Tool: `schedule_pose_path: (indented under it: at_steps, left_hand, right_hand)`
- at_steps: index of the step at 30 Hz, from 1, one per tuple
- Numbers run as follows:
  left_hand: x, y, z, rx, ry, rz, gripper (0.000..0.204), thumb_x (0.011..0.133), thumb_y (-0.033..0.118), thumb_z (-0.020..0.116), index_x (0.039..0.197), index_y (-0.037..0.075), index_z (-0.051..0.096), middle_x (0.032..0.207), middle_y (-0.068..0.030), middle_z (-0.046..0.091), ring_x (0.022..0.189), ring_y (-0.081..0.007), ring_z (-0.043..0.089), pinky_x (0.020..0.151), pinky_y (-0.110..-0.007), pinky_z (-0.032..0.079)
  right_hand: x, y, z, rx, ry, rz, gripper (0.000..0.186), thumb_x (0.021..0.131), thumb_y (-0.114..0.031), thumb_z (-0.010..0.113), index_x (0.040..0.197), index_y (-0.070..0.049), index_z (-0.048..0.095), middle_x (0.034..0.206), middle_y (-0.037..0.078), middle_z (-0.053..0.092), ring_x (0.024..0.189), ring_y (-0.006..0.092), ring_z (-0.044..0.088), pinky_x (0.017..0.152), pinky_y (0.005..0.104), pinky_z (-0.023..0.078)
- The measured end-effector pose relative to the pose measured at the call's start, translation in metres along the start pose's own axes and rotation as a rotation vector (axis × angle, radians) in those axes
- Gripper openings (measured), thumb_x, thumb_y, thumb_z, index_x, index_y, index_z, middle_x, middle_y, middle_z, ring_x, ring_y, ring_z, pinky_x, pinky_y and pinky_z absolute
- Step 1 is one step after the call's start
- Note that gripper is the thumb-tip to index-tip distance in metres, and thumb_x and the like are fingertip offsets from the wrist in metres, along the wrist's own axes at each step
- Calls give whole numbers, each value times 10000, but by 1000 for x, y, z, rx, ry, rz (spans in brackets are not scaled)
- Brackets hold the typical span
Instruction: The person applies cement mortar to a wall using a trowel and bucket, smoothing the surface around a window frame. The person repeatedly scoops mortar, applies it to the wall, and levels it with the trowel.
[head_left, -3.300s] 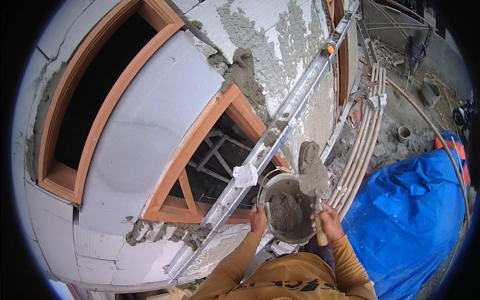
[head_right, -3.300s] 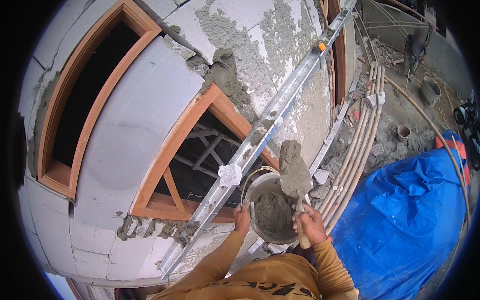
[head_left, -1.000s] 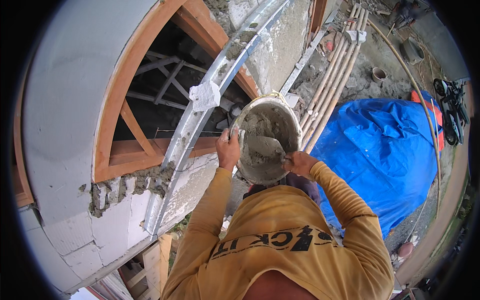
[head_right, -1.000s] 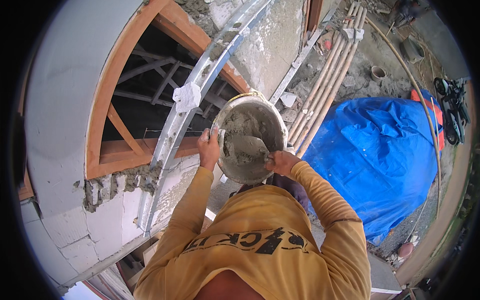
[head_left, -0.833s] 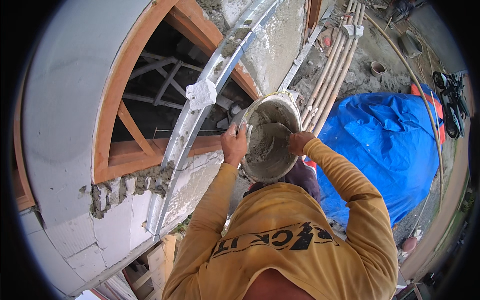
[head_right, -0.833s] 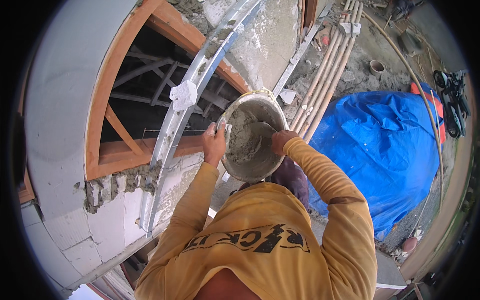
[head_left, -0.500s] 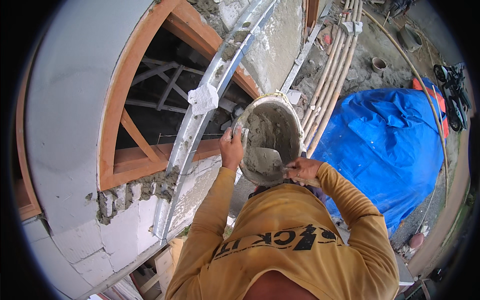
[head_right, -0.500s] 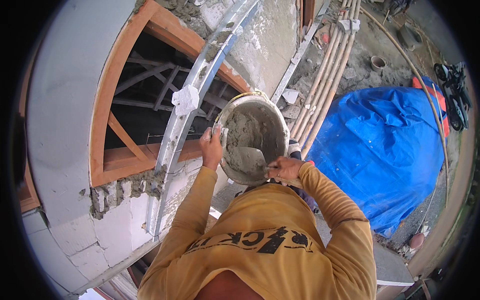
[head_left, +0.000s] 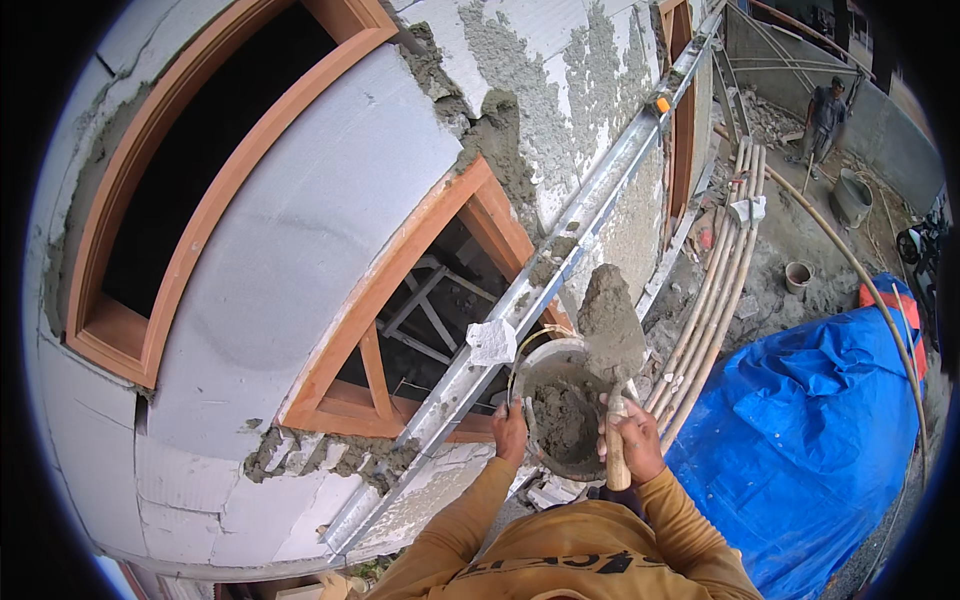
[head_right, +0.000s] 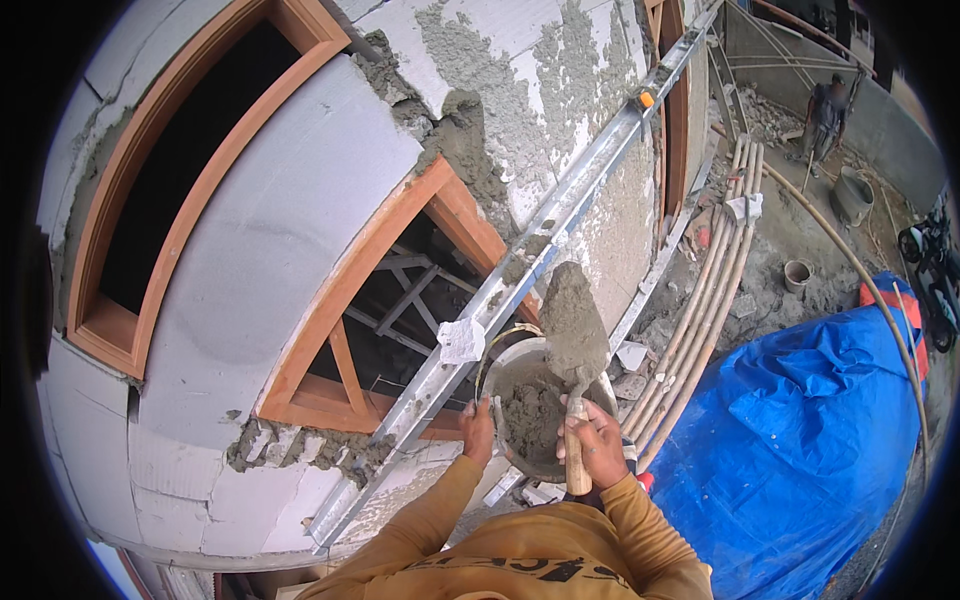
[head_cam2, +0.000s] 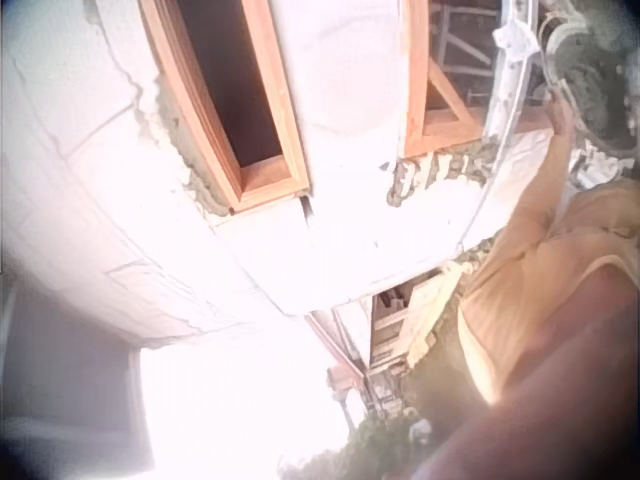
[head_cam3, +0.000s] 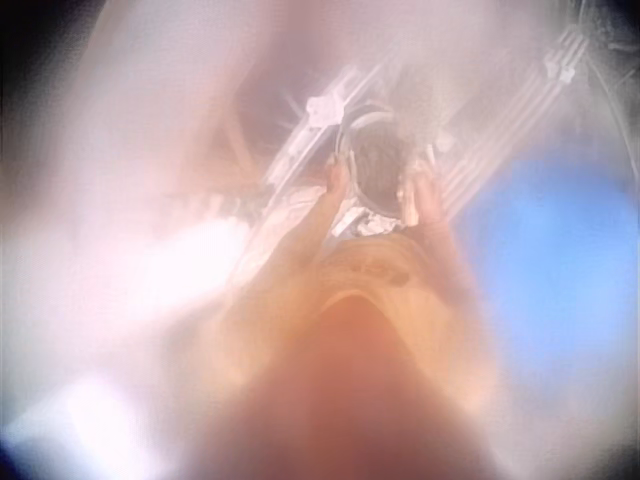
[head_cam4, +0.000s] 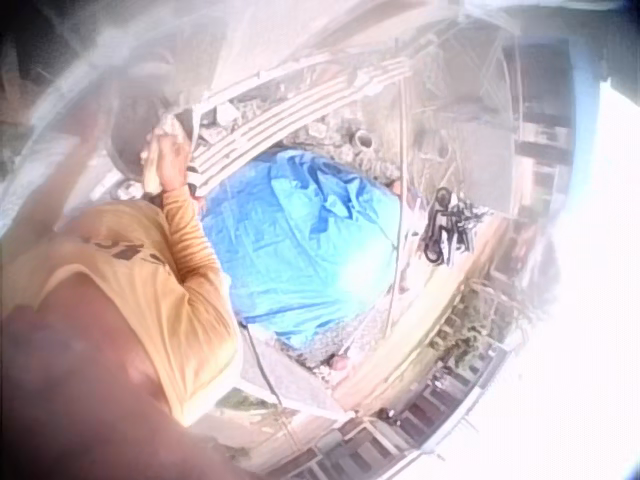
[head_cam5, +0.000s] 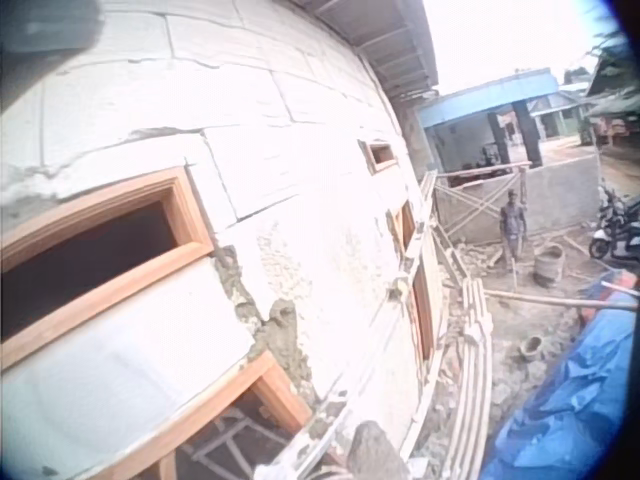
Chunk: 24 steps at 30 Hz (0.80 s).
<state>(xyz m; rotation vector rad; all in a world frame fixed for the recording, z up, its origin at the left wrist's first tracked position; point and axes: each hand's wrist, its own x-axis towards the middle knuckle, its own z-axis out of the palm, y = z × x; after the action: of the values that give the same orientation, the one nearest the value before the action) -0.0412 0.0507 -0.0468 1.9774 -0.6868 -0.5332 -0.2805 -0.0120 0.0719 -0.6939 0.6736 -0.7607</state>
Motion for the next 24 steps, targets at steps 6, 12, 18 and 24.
schedule_pose_path:
  at_steps: [6, 12, 18, 24]
  left_hand:
    - [-26, -2, -8, -229, 16, -98, 309, 917, 248, 514, 922, -50, 597, 819, -145, 625, 745, -196, 533, 701, -370, 422]
    - [-43, -14, -22, -208, 79, 50, 271, 910, 213, 534, 847, -44, 592, 756, -110, 605, 719, -169, 517, 682, -344, 418]
    - [-51, -23, -23, -381, 127, -26, 241, 902, 152, 548, 727, -12, 522, 667, -34, 520, 665, -114, 438, 621, -313, 387]
    - [-68, -14, -30, -368, 152, -92, 232, 911, 162, 534, 745, 0, 519, 672, -20, 514, 653, -102, 429, 606, -303, 380]
  right_hand:
    - [96, -90, 90, -55, 454, -869, 439, 884, -138, 570, 1222, 119, 460, 942, 123, 599, 806, 154, 587, 727, 269, 475]
    - [161, -193, 194, -57, 534, -1210, 559, 863, -193, 623, 1251, 155, 421, 1182, 280, 553, 1078, 317, 553, 937, 363, 408]
    - [196, -175, 289, -308, 199, -870, 576, 840, -265, 577, 1237, 130, 440, 1074, 317, 580, 1002, 422, 573, 877, 390, 436]
    - [187, -159, 300, -214, 147, -770, 555, 835, -268, 568, 1239, 96, 455, 1039, 313, 592, 982, 413, 586, 854, 422, 448]
